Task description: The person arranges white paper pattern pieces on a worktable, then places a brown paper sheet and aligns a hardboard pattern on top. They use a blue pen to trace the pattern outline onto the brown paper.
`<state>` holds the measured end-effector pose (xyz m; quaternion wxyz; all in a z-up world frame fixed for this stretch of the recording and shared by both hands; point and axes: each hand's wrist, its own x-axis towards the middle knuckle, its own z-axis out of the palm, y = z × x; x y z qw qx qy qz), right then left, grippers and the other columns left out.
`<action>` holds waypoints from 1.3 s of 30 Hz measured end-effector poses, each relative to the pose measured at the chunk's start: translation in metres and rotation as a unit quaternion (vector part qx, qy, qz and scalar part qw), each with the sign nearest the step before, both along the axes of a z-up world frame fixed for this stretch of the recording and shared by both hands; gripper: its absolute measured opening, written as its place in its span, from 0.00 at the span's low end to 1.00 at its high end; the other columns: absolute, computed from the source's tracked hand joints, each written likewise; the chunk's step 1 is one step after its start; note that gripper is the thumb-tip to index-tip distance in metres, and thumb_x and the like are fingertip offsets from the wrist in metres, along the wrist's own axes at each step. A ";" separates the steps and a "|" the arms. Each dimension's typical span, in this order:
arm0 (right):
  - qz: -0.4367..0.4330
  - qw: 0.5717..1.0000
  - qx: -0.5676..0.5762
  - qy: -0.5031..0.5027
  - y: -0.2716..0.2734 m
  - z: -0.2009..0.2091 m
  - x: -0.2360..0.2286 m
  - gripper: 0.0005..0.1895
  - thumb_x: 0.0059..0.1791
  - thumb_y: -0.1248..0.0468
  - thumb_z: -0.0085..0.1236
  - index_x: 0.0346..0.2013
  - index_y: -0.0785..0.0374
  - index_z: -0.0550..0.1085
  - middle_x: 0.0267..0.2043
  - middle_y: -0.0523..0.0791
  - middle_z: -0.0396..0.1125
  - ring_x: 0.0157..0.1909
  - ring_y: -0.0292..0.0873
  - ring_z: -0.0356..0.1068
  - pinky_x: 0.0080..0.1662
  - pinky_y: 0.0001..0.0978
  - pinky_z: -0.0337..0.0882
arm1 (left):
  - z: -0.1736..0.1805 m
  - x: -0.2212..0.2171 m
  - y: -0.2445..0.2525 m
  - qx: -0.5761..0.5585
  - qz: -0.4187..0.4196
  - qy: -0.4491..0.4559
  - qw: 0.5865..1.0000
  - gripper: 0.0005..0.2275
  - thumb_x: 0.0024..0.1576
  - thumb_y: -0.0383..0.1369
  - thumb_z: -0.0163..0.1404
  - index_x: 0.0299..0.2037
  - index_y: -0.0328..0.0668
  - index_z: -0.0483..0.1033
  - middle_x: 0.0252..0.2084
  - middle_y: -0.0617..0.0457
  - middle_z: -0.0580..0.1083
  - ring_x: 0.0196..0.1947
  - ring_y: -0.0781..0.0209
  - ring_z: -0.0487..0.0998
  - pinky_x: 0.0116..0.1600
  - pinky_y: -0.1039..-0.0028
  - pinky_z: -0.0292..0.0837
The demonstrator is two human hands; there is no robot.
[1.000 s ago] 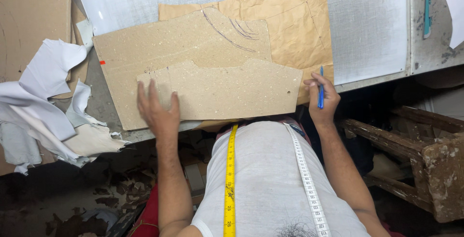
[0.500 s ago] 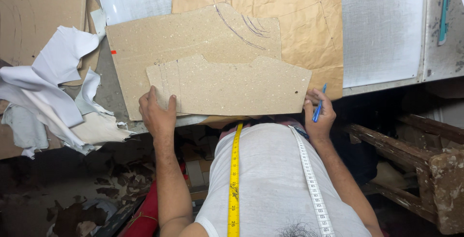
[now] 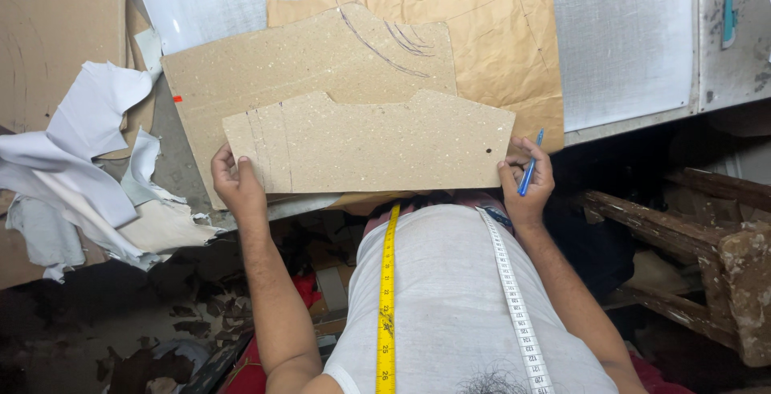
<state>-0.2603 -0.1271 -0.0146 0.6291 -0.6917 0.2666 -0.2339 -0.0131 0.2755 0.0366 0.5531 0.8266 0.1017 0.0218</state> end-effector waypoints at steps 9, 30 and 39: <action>-0.044 0.997 -0.070 0.006 -0.018 0.005 -0.002 0.20 0.62 0.67 0.42 0.69 0.69 0.66 0.44 0.47 0.75 0.40 0.33 0.70 0.45 0.24 0.73 | -0.029 0.019 0.011 -0.089 -0.005 -0.026 0.996 0.16 0.62 0.19 0.43 0.60 0.30 0.67 0.55 0.37 0.76 0.55 0.56 0.80 0.60 0.70 0.76; 0.037 0.975 -0.218 -0.006 -0.023 0.021 0.134 0.06 0.50 0.72 0.62 0.42 0.66 0.80 0.38 0.47 0.76 0.34 0.37 0.76 0.35 0.26 0.75 | -0.008 0.017 -0.016 0.166 0.020 0.050 0.985 0.34 0.53 0.31 0.67 0.69 0.41 0.62 0.45 0.49 0.74 0.48 0.60 0.80 0.54 0.65 0.77; 0.035 0.976 -0.214 0.006 -0.022 0.022 0.133 0.06 0.50 0.73 0.63 0.42 0.66 0.80 0.37 0.47 0.75 0.33 0.35 0.74 0.34 0.25 0.74 | -0.009 0.017 -0.016 0.169 0.017 0.057 0.984 0.34 0.54 0.31 0.66 0.69 0.40 0.60 0.45 0.48 0.73 0.48 0.60 0.79 0.53 0.64 0.78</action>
